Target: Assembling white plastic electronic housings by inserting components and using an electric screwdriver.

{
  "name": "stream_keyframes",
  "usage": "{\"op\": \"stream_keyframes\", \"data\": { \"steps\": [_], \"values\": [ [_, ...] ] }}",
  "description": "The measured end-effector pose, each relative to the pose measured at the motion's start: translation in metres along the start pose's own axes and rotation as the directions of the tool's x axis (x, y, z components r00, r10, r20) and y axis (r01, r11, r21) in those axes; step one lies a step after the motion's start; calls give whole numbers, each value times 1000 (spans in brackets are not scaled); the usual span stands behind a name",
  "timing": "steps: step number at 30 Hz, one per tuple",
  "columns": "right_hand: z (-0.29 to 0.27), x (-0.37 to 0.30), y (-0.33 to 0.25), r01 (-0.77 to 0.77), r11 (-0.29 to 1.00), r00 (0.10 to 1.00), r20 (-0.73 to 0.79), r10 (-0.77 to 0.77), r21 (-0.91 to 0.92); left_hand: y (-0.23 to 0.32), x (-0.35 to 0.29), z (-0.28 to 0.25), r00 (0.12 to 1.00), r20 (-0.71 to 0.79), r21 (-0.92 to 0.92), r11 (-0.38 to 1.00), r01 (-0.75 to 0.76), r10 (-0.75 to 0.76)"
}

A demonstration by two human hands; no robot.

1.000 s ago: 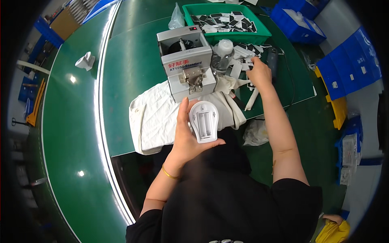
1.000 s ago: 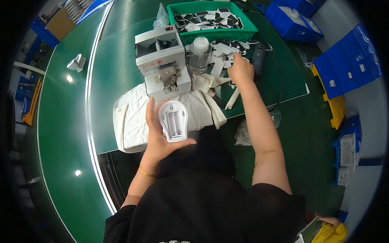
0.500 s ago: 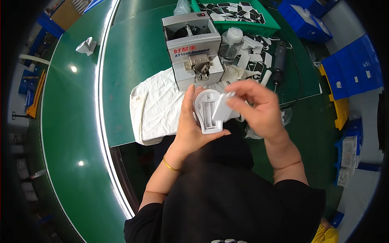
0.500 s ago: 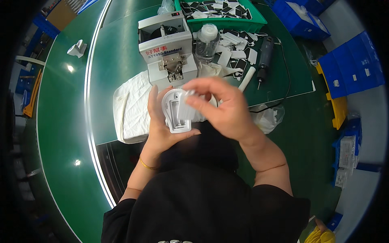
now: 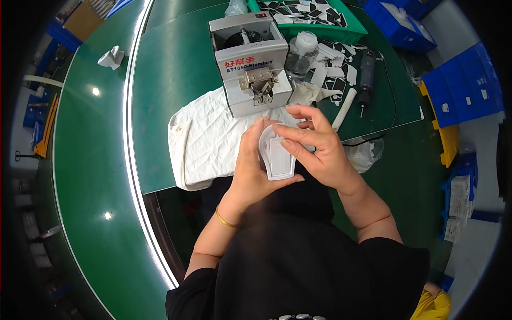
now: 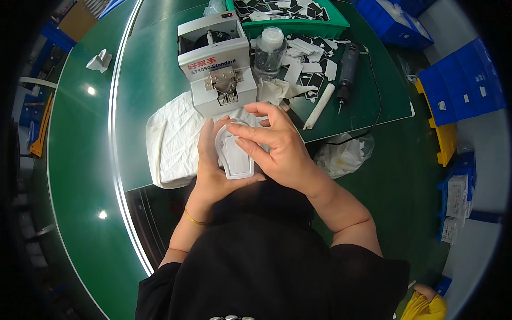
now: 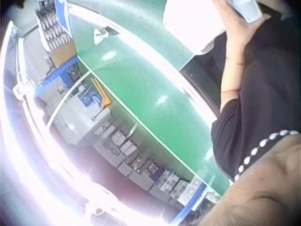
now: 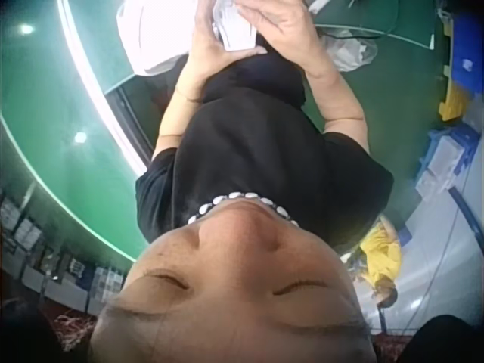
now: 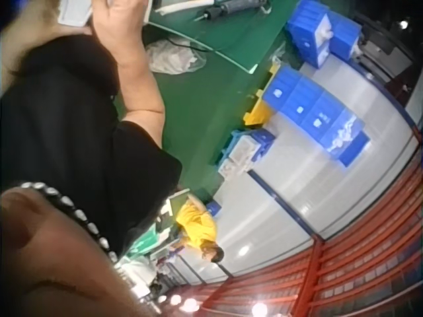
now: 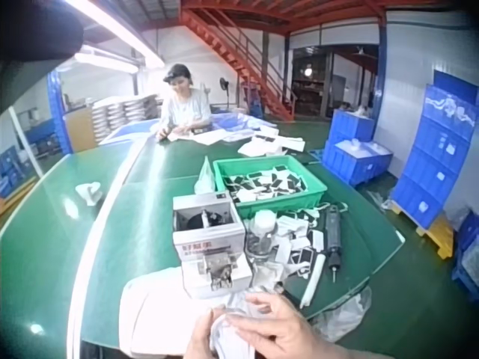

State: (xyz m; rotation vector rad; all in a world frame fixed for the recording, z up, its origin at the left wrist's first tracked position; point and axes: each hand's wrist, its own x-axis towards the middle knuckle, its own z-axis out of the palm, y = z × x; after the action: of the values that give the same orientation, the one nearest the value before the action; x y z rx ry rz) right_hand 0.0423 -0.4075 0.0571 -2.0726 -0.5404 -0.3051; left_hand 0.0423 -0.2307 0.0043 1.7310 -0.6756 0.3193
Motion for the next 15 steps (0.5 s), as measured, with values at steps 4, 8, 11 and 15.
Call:
{"op": "stream_keyframes", "data": {
  "steps": [4, 8, 11, 15],
  "values": [
    [2, -2, -2, -55, 984, 998, -16, 58, 169, 0, -1, 1, 1000, 10, -48, 999, -7, 7],
    [0, -1, -1, -90, 983, 996, 13, 89, 157, 4, 1, -1, 1000, 17, -58, 998, 16, -15],
    [7, -1, -5, -194, 924, 981, 67, 182, 329, 1, -1, -1, 999, -11, -63, 998, 30, -31],
    [6, -1, 1, -489, 546, 868, 322, 377, 680, -1, 0, -6, 996, 48, 78, 994, -80, 76]
  ]
}}
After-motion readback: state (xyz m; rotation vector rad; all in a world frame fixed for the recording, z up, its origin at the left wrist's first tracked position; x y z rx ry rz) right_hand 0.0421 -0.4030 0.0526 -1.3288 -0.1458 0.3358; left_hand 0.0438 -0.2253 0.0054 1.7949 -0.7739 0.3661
